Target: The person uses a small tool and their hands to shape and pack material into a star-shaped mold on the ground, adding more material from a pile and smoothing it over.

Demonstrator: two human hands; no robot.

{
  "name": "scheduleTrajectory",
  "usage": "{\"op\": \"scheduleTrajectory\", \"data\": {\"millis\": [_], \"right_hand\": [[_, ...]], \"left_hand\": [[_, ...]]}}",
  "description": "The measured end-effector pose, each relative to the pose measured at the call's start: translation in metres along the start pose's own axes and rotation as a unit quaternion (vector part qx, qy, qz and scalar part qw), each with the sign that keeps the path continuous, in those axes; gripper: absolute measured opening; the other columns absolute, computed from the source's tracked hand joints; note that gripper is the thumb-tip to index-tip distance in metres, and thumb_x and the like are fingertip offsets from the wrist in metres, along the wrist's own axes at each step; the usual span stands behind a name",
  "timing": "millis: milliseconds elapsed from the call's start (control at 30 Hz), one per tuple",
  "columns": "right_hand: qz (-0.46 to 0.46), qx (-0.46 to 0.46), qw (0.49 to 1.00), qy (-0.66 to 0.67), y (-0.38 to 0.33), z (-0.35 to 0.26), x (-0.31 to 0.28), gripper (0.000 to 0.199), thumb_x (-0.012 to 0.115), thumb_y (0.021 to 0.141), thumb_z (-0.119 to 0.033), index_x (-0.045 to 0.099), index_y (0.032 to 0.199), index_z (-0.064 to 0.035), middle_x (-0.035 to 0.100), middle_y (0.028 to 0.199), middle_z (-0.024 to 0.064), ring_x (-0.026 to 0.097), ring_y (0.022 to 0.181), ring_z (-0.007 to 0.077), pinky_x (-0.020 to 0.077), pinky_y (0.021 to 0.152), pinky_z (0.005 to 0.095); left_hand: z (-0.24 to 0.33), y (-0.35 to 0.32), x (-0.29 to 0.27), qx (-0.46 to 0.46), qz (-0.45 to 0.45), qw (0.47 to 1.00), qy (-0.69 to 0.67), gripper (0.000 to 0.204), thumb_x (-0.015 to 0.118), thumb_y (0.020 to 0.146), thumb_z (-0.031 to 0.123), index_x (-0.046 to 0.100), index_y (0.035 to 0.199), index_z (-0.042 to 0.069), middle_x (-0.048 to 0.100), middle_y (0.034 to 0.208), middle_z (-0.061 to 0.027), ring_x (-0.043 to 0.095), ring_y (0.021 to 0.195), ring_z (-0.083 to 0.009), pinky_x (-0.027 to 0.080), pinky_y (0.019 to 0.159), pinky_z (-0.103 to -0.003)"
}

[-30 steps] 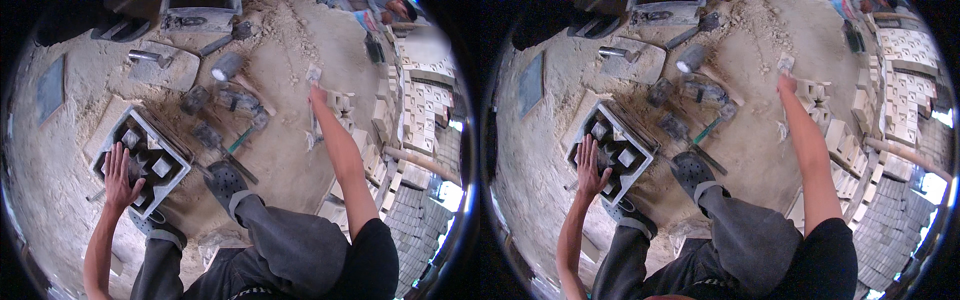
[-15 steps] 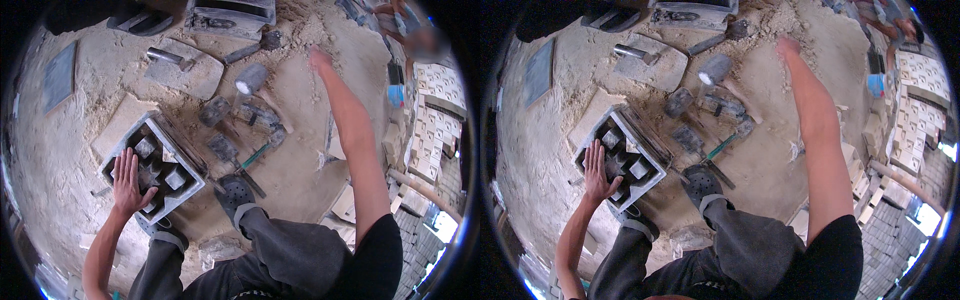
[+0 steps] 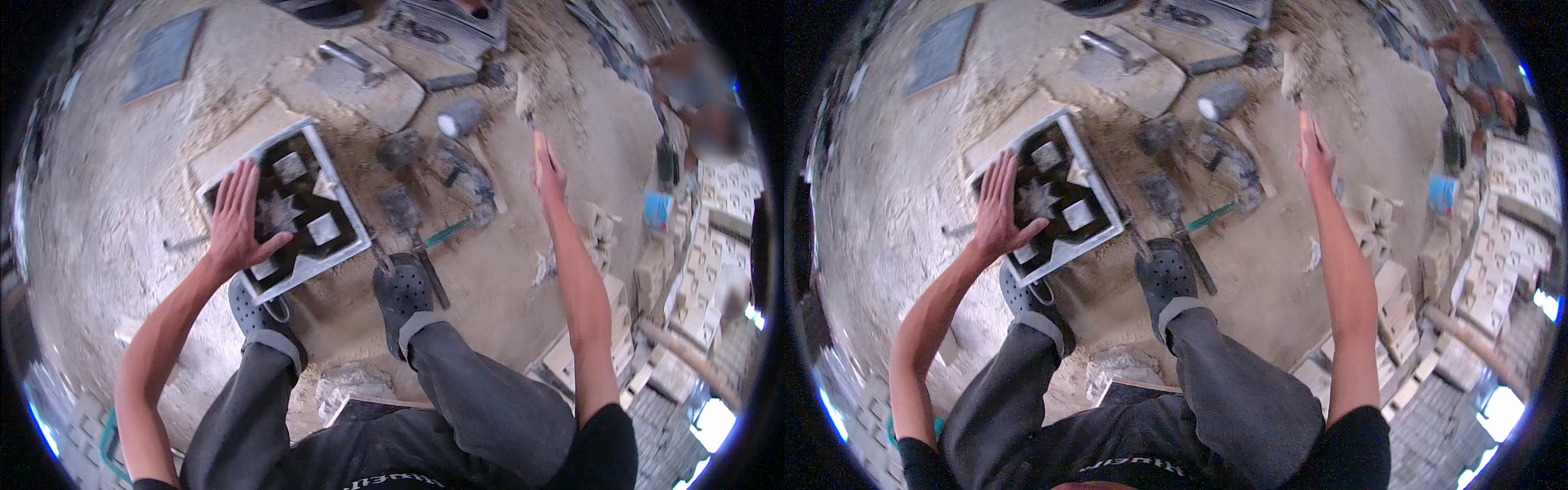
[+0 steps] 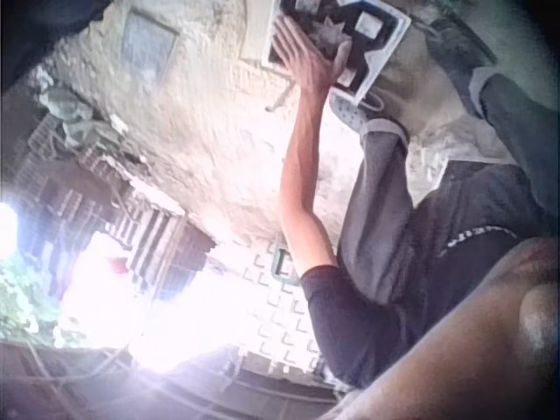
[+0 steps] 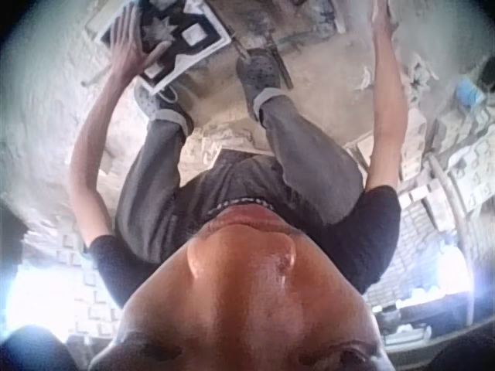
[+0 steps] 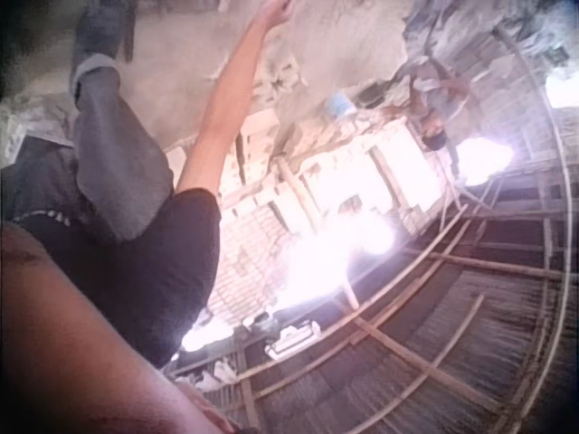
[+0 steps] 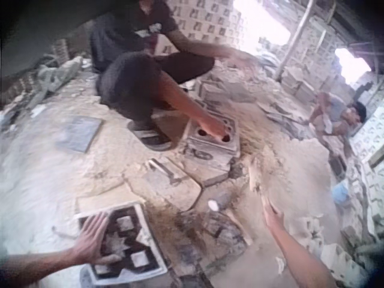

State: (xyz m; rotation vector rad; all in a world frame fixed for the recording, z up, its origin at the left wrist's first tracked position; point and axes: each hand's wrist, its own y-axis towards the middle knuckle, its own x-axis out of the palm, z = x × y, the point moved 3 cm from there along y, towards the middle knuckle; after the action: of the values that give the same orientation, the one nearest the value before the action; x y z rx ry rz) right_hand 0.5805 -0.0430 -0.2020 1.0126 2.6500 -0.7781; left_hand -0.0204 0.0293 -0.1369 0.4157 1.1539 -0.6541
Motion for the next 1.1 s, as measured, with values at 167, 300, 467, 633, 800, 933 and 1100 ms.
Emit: {"op": "scheduleTrajectory", "data": {"millis": [167, 300, 467, 633, 800, 933, 1100], "right_hand": [[-0.073, -0.020, 0.996, -0.042, -0.088, -0.027, 0.015, 0.057, 0.065, 0.096, -0.042, 0.054, 0.146, -0.0178, 0.062, 0.089, -0.0021, 0.047, 0.052, 0.0042, 0.0328, 0.041, 0.0191], [-0.133, -0.048, 0.989, -0.031, -0.158, -0.056, 0.052, 0.051, 0.064, 0.098, -0.028, 0.054, 0.146, -0.0142, 0.064, 0.089, 0.0012, 0.048, 0.053, 0.0044, 0.0341, 0.042, 0.0193], [-0.244, -0.092, 0.965, -0.037, -0.212, -0.061, 0.096, 0.053, 0.062, 0.099, -0.020, 0.047, 0.150, -0.0090, 0.063, 0.091, 0.0031, 0.051, 0.057, 0.0040, 0.0377, 0.045, 0.0202], [-0.279, -0.245, 0.918, -0.137, -0.246, -0.081, 0.137, 0.047, 0.070, 0.093, -0.011, 0.060, 0.137, -0.0035, 0.070, 0.099, 0.0078, 0.060, 0.069, 0.0128, 0.0496, 0.062, 0.0271], [-0.275, -0.442, 0.816, -0.252, -0.275, -0.097, 0.175, 0.043, 0.075, 0.085, -0.009, 0.067, 0.127, -0.0048, 0.068, 0.101, 0.0127, 0.066, 0.082, 0.0267, 0.0530, 0.074, 0.0371], [-0.262, -0.489, 0.776, -0.300, -0.284, -0.093, 0.183, 0.047, 0.077, 0.083, -0.008, 0.067, 0.129, -0.0083, 0.065, 0.098, 0.0095, 0.065, 0.083, 0.0263, 0.0525, 0.073, 0.0373], [-0.225, -0.555, 0.738, -0.311, -0.289, -0.093, 0.192, 0.048, 0.077, 0.082, -0.006, 0.068, 0.129, -0.0099, 0.064, 0.103, 0.0084, 0.064, 0.088, 0.0260, 0.0523, 0.074, 0.0365]], "left_hand": [[0.002, 0.001, -0.008, -0.030, 0.013, 0.999, -0.013, 0.117, 0.069, 0.080, 0.066, 0.017, 0.155, -0.007, 0.019, 0.161, -0.0290, 0.015, 0.153, -0.0393, 0.011, 0.125, -0.049], [-0.002, -0.011, -0.003, -0.047, 0.023, 0.999, -0.015, 0.119, 0.066, 0.081, 0.069, 0.014, 0.154, -0.009, 0.019, 0.162, -0.0275, 0.015, 0.153, -0.0383, 0.012, 0.125, -0.046], [-0.004, -0.017, 0.001, -0.061, 0.020, 0.998, -0.014, 0.123, 0.065, 0.080, 0.073, 0.012, 0.154, -0.009, 0.019, 0.162, -0.0273, 0.014, 0.153, -0.0382, 0.011, 0.126, -0.045], [-0.008, -0.012, 0.004, -0.076, 0.044, 0.996, -0.011, 0.128, 0.065, 0.077, 0.076, 0.009, 0.155, -0.009, 0.016, 0.162, -0.0268, 0.014, 0.153, -0.0381, 0.012, 0.126, -0.045], [-0.011, -0.017, 0.002, -0.078, 0.055, 0.995, -0.014, 0.130, 0.066, 0.076, 0.076, 0.009, 0.155, -0.010, 0.018, 0.162, -0.0271, 0.014, 0.153, -0.0378, 0.012, 0.126, -0.045], [-0.008, -0.015, 0.002, -0.087, 0.048, 0.995, -0.005, 0.131, 0.066, 0.076, 0.077, 0.009, 0.154, -0.011, 0.020, 0.161, -0.0277, 0.015, 0.153, -0.0378, 0.011, 0.126, -0.045], [-0.001, -0.023, 0.003, -0.118, 0.035, 0.992, 0.016, 0.128, 0.064, 0.078, 0.076, 0.010, 0.153, -0.013, 0.020, 0.160, -0.0288, 0.015, 0.153, -0.0381, 0.010, 0.126, -0.044]]}}
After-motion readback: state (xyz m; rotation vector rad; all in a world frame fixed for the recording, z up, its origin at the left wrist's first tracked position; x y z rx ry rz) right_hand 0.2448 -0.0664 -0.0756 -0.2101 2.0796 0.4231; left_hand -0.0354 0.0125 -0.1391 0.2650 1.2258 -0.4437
